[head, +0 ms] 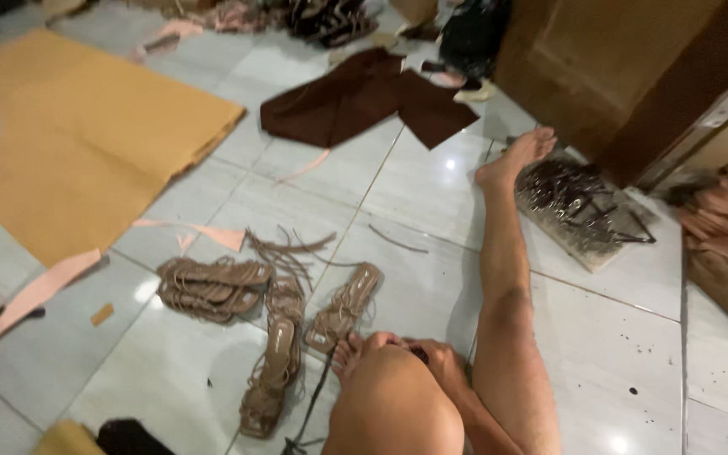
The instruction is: The person sits on a tiled floor and ties the straps of several beige sandals. They handle the sandals one at a time, looping and knotting the straps by hand.
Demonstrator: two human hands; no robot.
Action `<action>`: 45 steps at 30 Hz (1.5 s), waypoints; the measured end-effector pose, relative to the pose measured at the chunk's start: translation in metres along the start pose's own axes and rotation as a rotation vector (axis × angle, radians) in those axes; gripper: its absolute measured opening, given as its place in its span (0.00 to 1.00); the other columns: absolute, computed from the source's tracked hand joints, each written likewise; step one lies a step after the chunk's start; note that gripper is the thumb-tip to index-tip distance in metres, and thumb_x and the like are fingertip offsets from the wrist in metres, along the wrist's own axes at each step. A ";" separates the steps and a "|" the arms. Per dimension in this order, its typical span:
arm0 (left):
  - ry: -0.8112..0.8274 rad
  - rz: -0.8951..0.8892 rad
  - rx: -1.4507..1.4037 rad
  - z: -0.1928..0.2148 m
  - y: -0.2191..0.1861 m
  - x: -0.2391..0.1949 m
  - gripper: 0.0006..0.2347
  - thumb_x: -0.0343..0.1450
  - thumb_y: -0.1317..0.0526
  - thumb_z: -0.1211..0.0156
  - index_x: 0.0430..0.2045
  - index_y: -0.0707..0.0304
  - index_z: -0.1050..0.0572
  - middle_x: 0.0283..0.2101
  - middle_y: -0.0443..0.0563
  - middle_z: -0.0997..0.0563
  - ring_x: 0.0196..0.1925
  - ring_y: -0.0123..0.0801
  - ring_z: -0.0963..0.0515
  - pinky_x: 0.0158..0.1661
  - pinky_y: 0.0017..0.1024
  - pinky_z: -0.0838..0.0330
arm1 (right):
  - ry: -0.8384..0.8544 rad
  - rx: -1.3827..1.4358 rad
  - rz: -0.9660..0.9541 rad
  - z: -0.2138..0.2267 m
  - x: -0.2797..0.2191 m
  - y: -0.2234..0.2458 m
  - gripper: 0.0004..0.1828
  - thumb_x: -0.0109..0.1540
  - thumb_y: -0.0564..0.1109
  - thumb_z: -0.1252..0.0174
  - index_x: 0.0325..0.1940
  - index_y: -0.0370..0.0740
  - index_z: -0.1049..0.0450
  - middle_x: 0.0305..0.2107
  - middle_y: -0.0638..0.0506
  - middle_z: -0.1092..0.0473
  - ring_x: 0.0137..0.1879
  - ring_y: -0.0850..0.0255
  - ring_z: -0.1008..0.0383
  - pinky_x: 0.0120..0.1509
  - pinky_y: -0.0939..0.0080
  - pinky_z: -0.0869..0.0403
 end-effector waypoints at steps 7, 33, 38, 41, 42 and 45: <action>0.076 -0.026 -0.001 0.002 -0.043 -0.008 0.09 0.66 0.59 0.29 0.34 0.65 0.15 0.35 0.52 0.12 0.38 0.31 0.16 0.44 0.29 0.24 | -0.023 -0.026 -0.040 0.020 -0.016 0.054 0.26 0.56 0.45 0.35 0.58 0.42 0.28 0.62 0.39 0.39 0.65 0.41 0.36 0.65 0.51 0.32; 0.155 0.010 -0.049 0.017 -0.051 -0.064 0.10 0.65 0.60 0.28 0.35 0.65 0.15 0.37 0.51 0.12 0.40 0.30 0.16 0.46 0.27 0.24 | -0.126 -0.138 -0.097 0.061 -0.151 0.042 0.11 0.57 0.40 0.35 0.44 0.41 0.20 0.53 0.43 0.28 0.53 0.45 0.23 0.54 0.52 0.22; 0.147 -0.037 -0.050 0.011 -0.065 -0.038 0.10 0.65 0.60 0.28 0.35 0.65 0.15 0.37 0.51 0.12 0.40 0.30 0.16 0.47 0.27 0.25 | -0.125 -0.008 -0.195 0.061 -0.157 0.052 0.12 0.58 0.42 0.36 0.45 0.41 0.21 0.51 0.46 0.26 0.52 0.51 0.20 0.50 0.57 0.18; 0.152 -0.076 -0.058 -0.005 -0.068 -0.017 0.10 0.65 0.60 0.27 0.35 0.65 0.15 0.37 0.51 0.12 0.40 0.30 0.16 0.47 0.27 0.25 | -0.119 -0.035 -0.122 0.051 -0.157 0.063 0.13 0.58 0.42 0.35 0.46 0.40 0.20 0.50 0.46 0.25 0.52 0.51 0.21 0.53 0.56 0.20; 0.154 -0.086 -0.063 -0.009 -0.065 -0.011 0.10 0.65 0.60 0.27 0.35 0.65 0.15 0.37 0.51 0.12 0.40 0.30 0.16 0.47 0.27 0.25 | -0.118 -0.049 -0.091 0.046 -0.155 0.064 0.14 0.58 0.42 0.35 0.47 0.40 0.20 0.50 0.46 0.25 0.52 0.50 0.21 0.54 0.56 0.21; 0.150 -0.076 -0.057 -0.006 -0.033 -0.022 0.10 0.65 0.60 0.27 0.35 0.66 0.15 0.37 0.51 0.12 0.41 0.30 0.16 0.47 0.26 0.25 | -0.067 -0.075 -0.063 0.021 -0.144 0.062 0.13 0.60 0.42 0.37 0.48 0.38 0.22 0.50 0.45 0.25 0.56 0.47 0.25 0.59 0.53 0.25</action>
Point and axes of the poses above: each hand's wrist, its own x-axis towards the middle knuckle, its own z-axis out of the back of the hand, y = z × x, the point moved 10 cm from there along x, towards the middle knuckle
